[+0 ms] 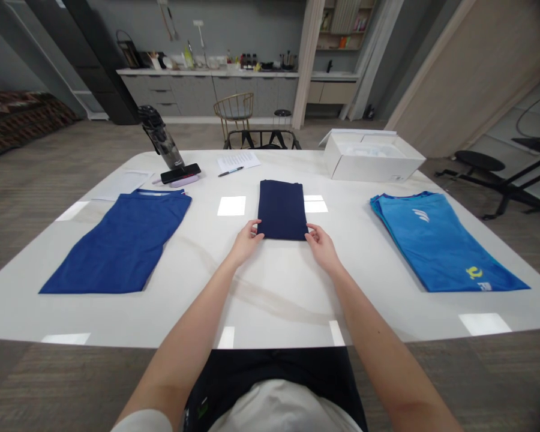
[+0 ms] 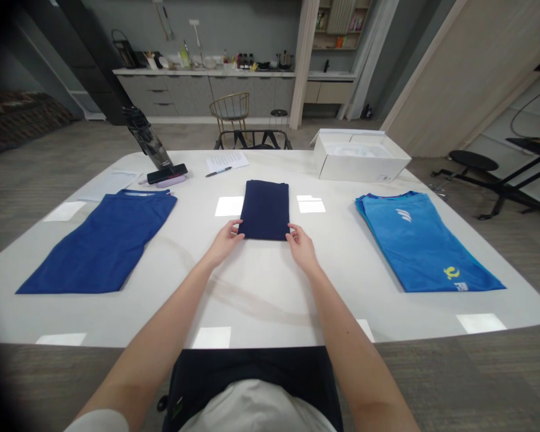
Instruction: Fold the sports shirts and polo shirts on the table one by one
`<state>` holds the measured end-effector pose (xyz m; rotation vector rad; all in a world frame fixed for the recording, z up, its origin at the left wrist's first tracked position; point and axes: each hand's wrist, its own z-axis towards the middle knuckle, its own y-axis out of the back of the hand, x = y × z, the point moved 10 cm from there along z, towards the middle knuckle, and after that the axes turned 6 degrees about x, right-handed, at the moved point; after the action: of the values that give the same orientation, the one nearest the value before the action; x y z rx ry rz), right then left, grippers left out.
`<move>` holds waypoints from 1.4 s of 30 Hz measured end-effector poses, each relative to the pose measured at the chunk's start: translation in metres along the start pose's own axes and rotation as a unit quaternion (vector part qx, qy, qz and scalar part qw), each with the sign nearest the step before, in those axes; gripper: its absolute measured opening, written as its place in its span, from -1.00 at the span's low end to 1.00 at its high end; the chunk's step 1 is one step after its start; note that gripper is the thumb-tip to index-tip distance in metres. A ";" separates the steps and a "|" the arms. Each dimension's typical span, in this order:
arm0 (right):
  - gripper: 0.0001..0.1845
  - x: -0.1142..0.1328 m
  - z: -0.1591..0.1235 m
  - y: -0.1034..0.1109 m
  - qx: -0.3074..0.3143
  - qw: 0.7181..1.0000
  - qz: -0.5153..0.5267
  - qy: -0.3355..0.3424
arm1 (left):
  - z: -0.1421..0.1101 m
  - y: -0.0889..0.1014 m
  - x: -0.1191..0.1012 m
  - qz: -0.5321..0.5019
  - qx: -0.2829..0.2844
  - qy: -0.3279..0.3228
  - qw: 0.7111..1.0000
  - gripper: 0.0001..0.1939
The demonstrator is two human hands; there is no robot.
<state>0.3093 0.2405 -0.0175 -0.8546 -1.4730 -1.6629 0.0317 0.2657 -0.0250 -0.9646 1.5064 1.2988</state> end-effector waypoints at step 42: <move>-0.23 0.009 -0.046 -0.010 0.225 0.936 0.208 -0.175 | -0.051 -0.014 -0.005 -0.070 0.080 0.102 0.989 -0.67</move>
<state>0.2960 0.1943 -0.0206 -1.1363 -1.6736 -0.8431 0.0399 0.2130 -0.0218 -1.1014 1.6398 0.9875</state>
